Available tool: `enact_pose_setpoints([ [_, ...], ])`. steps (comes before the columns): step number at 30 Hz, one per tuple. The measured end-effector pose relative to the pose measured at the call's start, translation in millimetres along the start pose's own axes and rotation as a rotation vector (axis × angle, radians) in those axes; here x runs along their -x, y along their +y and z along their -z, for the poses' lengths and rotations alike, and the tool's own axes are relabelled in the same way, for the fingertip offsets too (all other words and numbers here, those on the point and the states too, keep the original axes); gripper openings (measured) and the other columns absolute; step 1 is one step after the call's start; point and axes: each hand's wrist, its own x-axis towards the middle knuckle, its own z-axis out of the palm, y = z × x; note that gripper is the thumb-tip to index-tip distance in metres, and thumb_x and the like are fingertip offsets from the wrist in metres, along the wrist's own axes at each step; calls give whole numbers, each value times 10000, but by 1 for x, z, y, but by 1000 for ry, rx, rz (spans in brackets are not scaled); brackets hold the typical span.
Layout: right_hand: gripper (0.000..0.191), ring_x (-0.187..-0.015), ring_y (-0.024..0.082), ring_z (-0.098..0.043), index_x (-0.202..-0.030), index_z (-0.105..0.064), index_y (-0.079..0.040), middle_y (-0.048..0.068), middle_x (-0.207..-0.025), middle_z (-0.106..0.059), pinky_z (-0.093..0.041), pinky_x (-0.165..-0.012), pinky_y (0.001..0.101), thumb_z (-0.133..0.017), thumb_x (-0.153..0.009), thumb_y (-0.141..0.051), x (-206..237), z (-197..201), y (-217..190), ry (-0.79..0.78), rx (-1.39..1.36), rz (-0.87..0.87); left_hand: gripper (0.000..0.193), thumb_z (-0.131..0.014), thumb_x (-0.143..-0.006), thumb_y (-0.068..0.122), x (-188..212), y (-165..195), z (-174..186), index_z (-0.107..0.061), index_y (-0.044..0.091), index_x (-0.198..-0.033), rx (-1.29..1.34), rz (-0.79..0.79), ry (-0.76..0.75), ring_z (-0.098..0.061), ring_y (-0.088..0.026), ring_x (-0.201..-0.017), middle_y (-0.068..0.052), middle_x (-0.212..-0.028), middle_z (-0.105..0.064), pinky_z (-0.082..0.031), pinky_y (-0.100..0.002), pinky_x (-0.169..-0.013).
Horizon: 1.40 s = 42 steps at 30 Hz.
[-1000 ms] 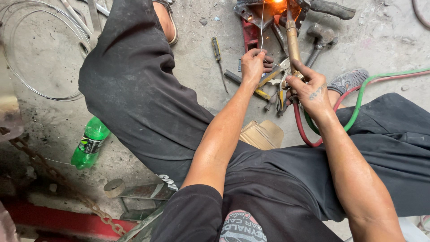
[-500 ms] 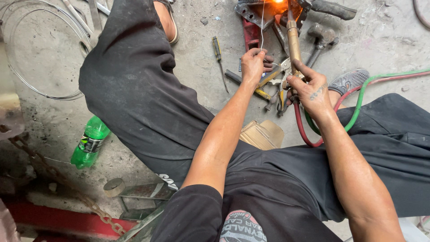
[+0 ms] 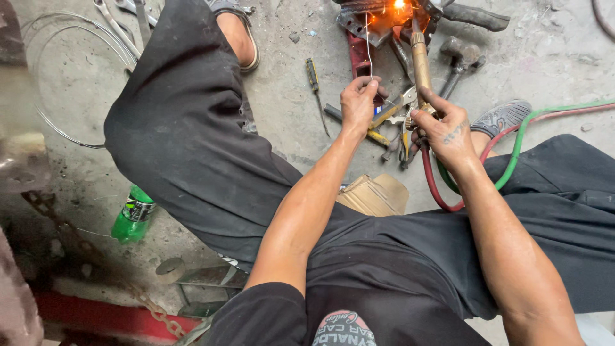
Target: The person sits on the floor and uses a welding torch to join metal parts held in a vise. They feed a thin welding rod into the molten area while maintaining the torch flame, then briefly inspect the joint with pliers before continuing to weld.
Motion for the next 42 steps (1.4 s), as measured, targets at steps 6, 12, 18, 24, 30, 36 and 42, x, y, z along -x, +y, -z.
enact_pose_setpoints([
  [6, 580, -568, 104, -618, -1515, -523, -31, 56, -801, -684, -515, -474, 239, -660, -959, -123, -1, 3, 0, -2, 0, -61, 194, -596, -1021, 112, 3, 7, 17, -668, -24, -1141, 76, -11, 5, -652, -145, -689, -62, -783, -685, -568, -297, -636],
  [12, 555, -581, 111, -631, -1498, -541, -9, 52, -817, -668, -524, -460, 262, -662, -967, -114, -2, 2, -2, 16, 11, -16, 169, -605, -1021, 110, 5, 12, 22, -655, -21, -1116, 112, -55, 17, -630, -143, -656, -52, -766, -667, -550, -298, -616],
  [18, 542, -587, 111, -628, -1494, -551, -3, 48, -813, -644, -524, -465, 260, -664, -974, -106, -1, 3, -2, 18, 14, -11, 127, -617, -1014, 119, 5, 16, 24, -640, 7, -1068, 3, -65, 109, -609, -134, -607, -41, -723, -637, -524, -286, -589],
  [24, 538, -611, 90, -631, -1480, -566, -2, 45, -848, -681, -512, -499, 236, -673, -963, -108, -2, 5, 2, 18, 35, 7, 108, -605, -1014, 95, -10, 20, 34, -660, 5, -1041, -21, -113, 154, -572, -125, -577, -38, -705, -619, -495, -283, -557],
  [30, 539, -619, 81, -624, -1481, -573, -8, 32, -837, -667, -512, -512, 232, -674, -960, -104, -2, 6, 3, 21, 54, 13, 84, -596, -994, 67, -21, 21, 42, -638, 2, -1026, 16, -64, 183, -563, -136, -537, -34, -695, -606, -487, -294, -509],
  [36, 537, -605, 84, -610, -1483, -567, -5, 45, -828, -687, -516, -509, 234, -668, -966, -107, -2, 5, 2, 8, 26, 6, 74, -578, -964, 56, -15, 7, 51, -602, 4, -1011, -26, 161, 263, -526, -170, -447, -84, -644, -565, -483, -356, -392],
  [42, 535, -592, 89, -615, -1478, -566, 3, 59, -829, -691, -509, -495, 237, -671, -964, -103, -3, 6, 4, 6, 23, 6, 134, -568, -982, 56, -13, 2, 41, -589, -76, -993, -45, 224, 332, -567, -227, -437, -112, -663, -570, -518, -403, -408],
])
